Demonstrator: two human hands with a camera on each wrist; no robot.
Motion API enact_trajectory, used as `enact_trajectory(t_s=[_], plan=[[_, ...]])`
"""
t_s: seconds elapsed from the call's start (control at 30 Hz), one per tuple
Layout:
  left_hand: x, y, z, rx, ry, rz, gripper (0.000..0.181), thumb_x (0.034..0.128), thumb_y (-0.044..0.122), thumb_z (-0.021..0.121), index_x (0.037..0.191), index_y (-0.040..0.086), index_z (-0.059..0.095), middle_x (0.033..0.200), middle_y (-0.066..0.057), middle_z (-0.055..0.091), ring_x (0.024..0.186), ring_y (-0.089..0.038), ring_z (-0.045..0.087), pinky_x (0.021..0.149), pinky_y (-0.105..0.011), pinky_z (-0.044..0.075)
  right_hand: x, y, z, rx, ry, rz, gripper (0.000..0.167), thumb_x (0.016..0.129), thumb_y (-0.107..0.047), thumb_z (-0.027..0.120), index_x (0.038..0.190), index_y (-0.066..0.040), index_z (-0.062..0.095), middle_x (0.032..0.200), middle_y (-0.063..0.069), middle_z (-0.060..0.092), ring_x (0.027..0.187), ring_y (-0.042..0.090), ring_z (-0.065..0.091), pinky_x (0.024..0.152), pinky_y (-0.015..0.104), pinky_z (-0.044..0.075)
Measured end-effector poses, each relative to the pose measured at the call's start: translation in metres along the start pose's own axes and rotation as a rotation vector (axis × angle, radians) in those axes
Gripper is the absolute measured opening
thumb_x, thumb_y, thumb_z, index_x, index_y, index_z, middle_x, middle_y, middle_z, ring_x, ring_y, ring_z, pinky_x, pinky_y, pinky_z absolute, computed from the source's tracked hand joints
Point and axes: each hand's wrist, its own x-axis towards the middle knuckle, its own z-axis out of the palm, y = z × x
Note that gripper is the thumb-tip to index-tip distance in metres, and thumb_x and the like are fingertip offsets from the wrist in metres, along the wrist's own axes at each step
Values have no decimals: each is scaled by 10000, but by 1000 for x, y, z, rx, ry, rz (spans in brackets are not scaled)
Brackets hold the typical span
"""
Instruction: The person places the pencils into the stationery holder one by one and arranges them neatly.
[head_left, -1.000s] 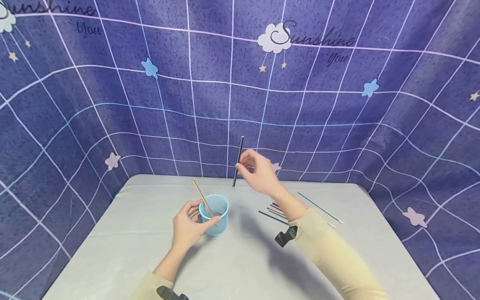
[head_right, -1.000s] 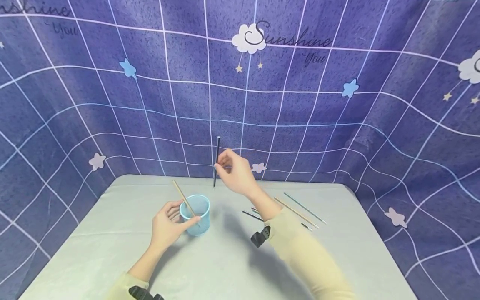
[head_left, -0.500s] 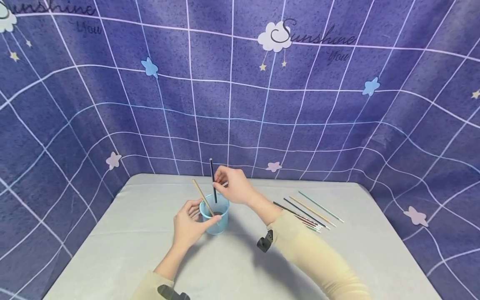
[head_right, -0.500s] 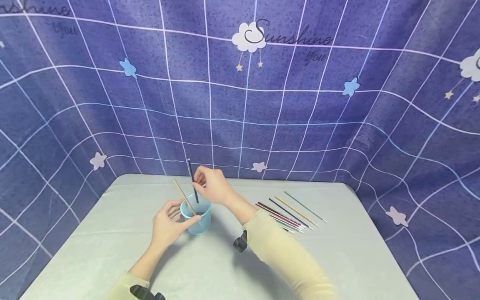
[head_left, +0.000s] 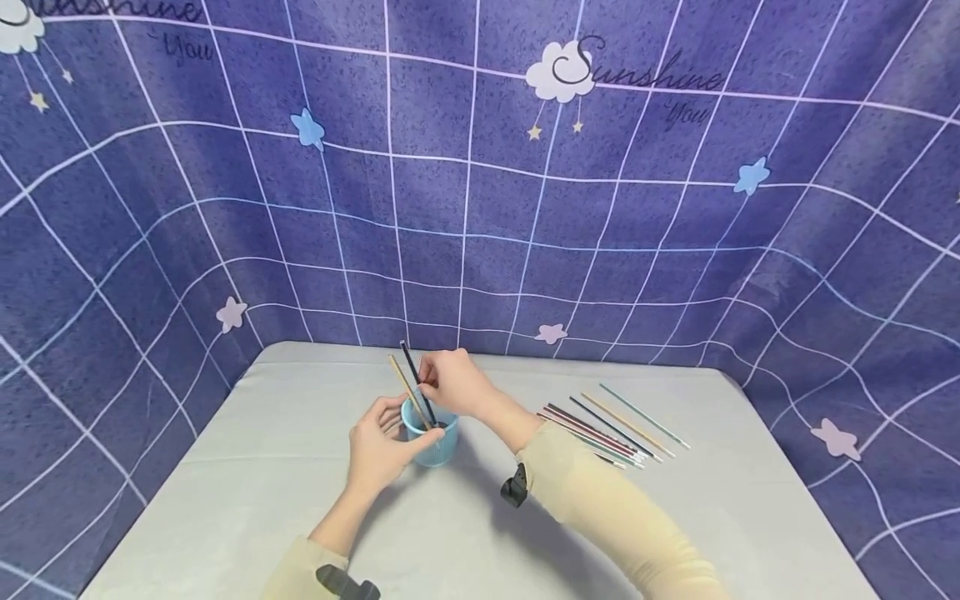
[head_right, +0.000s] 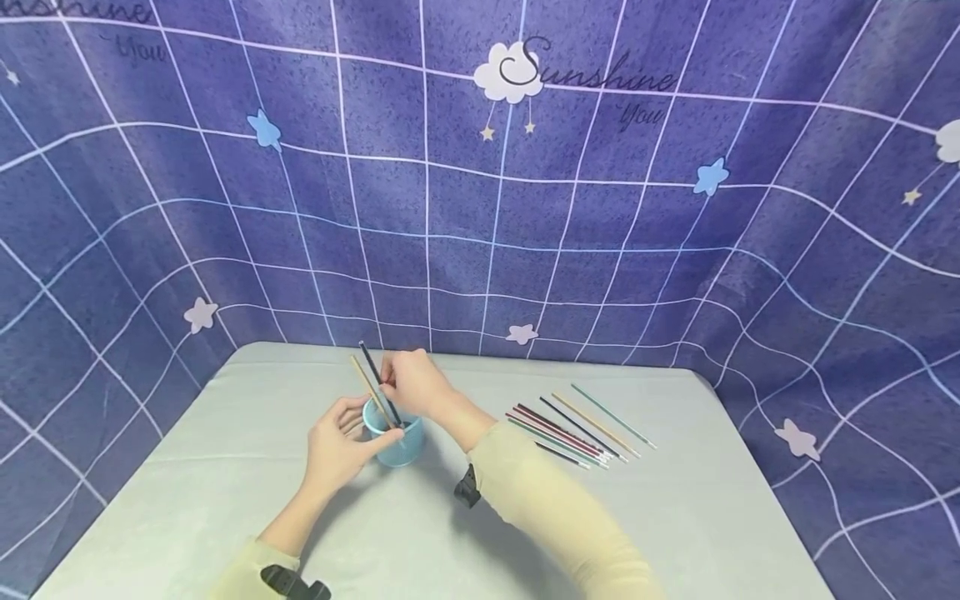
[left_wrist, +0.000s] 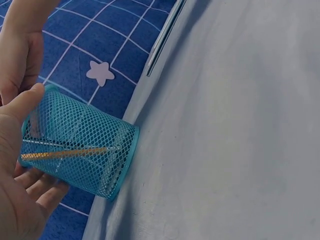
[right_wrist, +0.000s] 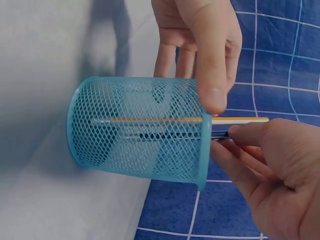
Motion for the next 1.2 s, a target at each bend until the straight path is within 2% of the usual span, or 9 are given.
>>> enact_trajectory(t_s=[0.1, 0.4, 0.6, 0.83, 1.2], plan=[[1, 0, 1, -6, -2, -2, 717, 702, 266, 1027, 1274, 34, 662, 1319, -190, 746, 1219, -338, 745, 1034, -353, 631, 2, 0, 5, -38, -18, 13, 92, 964, -84, 781, 916, -55, 708, 877, 72, 790, 788, 161, 769, 703, 157, 627], [2, 6, 1, -5, -3, 6, 726, 692, 221, 1030, 1273, 11, 650, 1323, -187, 745, 1219, -336, 745, 1033, -330, 625, 6, -3, 11, -108, -67, 75, 56, 968, -87, 770, 948, -57, 727, 907, 65, 796, 750, 126, 737, 655, 116, 596], [0, 6, 1, 3, -4, -8, 729, 672, 184, 1037, 1265, 2, 654, 1310, -197, 748, 1210, -340, 749, 1027, -331, 627, 1, -4, 12, -77, -43, 82, 32, 974, -80, 743, 969, -48, 737, 922, 70, 805, 786, 138, 764, 684, 112, 608], [-1, 7, 1, 13, 7, -29, 731, 684, 214, 1033, 1277, 22, 652, 1317, -197, 745, 1225, -340, 741, 1037, -347, 624, -5, 3, -11, 39, 92, 64, 31, 966, -52, 718, 984, -28, 726, 923, 81, 815, 812, 174, 793, 682, 150, 635], [1, 7, 1, 25, -2, -31, 733, 676, 201, 1035, 1264, 5, 643, 1328, -218, 734, 1225, -364, 738, 1041, -392, 622, -28, 37, -59, 14, 195, 123, 41, 943, -78, 750, 973, -51, 747, 895, 75, 807, 763, 185, 764, 702, 282, 664]])
